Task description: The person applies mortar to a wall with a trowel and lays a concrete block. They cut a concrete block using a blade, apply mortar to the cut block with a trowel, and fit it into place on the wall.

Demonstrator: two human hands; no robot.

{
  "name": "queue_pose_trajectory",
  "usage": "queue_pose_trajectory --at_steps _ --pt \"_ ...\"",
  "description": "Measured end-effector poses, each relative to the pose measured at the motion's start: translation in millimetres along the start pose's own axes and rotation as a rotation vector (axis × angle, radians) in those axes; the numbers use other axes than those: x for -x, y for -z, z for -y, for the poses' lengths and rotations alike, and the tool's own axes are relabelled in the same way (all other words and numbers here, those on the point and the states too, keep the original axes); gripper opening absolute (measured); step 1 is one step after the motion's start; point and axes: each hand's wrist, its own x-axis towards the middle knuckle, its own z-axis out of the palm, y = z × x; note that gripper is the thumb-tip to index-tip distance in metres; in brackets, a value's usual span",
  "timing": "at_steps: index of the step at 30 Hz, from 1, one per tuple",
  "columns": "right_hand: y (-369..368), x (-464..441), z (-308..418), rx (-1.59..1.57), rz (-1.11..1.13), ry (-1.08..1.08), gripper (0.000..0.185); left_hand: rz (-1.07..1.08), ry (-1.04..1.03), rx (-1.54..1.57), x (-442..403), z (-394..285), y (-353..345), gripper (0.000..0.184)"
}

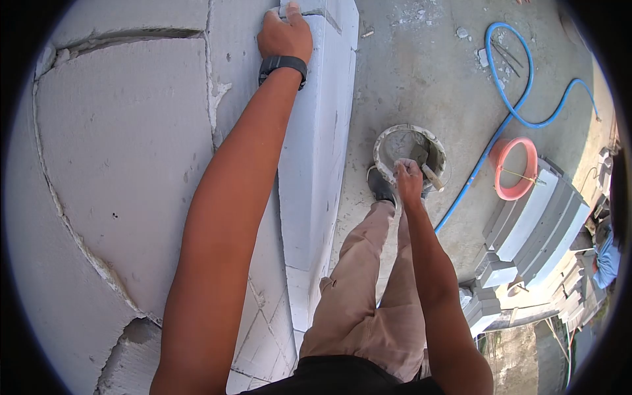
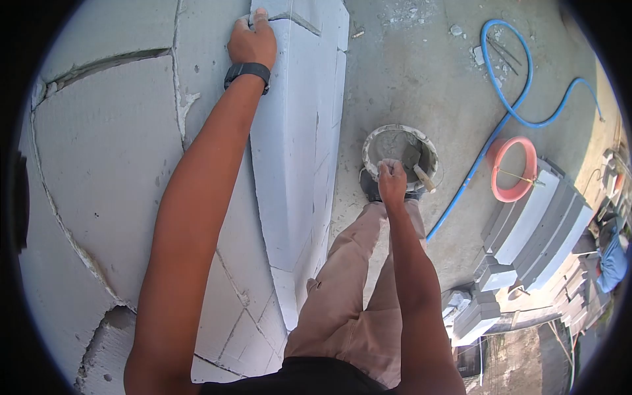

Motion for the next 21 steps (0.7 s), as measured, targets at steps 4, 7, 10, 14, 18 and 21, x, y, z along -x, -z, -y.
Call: queue_pose_trajectory --at_steps 4,7,10,14,18,21 --pt "22 16 -12 -0.027 0.056 0.004 0.015 0.17 0.031 -0.028 2 2 4 0.055" --pt "43 18 -27 0.078 0.055 0.026 0.014 0.222 0.083 -0.039 1 1 1 0.056" --pt "60 21 -17 0.043 0.084 -0.029 0.015 0.312 0.113 -0.099 1 -7 7 0.054" --pt "72 10 -25 0.149 0.096 0.063 0.015 0.296 0.119 -0.101 4 -10 8 0.051" --pt "67 2 -21 0.139 0.104 0.094 0.014 0.299 0.117 -0.092 5 -14 10 0.051" --pt "57 2 -15 0.083 0.113 0.038 0.013 0.288 0.117 -0.081 6 -14 10 0.05"
